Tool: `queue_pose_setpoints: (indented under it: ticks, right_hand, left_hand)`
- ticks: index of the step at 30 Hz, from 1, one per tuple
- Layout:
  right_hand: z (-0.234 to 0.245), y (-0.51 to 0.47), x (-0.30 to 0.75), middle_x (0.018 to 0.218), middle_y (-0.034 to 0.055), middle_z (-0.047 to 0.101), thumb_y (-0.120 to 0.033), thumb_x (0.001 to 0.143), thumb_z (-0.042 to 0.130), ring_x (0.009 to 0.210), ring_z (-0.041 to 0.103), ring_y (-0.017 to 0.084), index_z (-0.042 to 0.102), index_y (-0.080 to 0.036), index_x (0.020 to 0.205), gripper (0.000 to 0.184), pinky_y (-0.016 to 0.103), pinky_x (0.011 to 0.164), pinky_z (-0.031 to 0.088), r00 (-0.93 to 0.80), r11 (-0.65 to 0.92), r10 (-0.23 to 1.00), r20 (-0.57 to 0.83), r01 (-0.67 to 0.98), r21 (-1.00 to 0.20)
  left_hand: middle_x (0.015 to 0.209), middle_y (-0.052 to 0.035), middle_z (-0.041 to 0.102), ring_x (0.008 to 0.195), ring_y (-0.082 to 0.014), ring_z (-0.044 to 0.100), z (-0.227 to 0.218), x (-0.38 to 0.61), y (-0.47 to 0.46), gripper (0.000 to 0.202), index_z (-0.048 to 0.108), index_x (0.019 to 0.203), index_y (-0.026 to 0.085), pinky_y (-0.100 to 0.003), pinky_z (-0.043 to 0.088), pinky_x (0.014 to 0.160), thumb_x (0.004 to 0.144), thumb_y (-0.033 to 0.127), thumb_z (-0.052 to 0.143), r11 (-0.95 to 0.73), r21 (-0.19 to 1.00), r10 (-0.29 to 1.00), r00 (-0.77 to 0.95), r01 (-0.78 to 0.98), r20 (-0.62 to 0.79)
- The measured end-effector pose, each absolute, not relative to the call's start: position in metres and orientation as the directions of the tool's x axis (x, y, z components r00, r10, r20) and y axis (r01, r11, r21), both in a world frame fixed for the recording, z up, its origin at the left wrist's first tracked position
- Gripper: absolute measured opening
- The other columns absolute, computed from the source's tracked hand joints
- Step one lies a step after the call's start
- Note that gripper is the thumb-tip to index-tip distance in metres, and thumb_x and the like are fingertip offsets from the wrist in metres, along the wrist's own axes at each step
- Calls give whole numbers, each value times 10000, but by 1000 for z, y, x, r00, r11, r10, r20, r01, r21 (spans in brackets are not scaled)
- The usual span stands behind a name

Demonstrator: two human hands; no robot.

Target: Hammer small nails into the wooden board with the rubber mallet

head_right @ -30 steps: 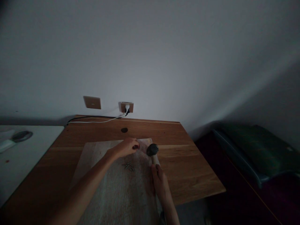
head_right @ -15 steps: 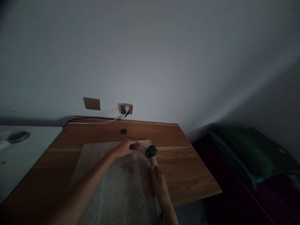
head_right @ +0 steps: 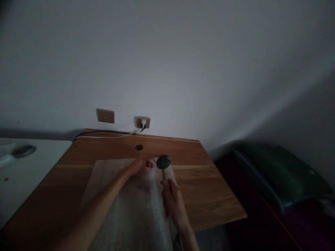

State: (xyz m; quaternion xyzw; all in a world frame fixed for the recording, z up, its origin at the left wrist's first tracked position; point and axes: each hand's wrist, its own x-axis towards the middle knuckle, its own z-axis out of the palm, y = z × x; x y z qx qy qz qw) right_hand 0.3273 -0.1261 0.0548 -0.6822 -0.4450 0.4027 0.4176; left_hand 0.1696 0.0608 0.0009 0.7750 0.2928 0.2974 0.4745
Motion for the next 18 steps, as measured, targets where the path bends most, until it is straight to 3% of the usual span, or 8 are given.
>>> queue_pose_setpoints:
  ticks: [3,10,18]
  right_hand:
    - [51,-120,321,558,-110,468,-811,870,493,317,377,48,577,-209,964,615,163,291,274,250,-258,949,-194,258,-931]
    - [48,-121,318,578,-104,484,-831,825,506,289,369,45,575,-197,957,651,173,265,293,249,-303,936,-249,210,-930]
    - [57,-124,317,558,-110,472,-818,852,509,307,373,50,583,-209,968,624,169,283,281,260,-271,942,-212,221,-937]
  left_hand:
    - [803,-1,744,697,-141,626,0,169,60,317,748,968,156,-238,467,668,673,64,679,-389,907,737,646,163,199]
    - [848,-15,769,723,-145,650,0,166,61,514,700,1191,190,-238,486,685,691,71,699,-301,938,749,652,175,118]
    - [846,-32,760,695,-144,624,-8,168,64,452,710,1139,142,-254,483,675,689,92,717,-267,959,749,647,99,142]
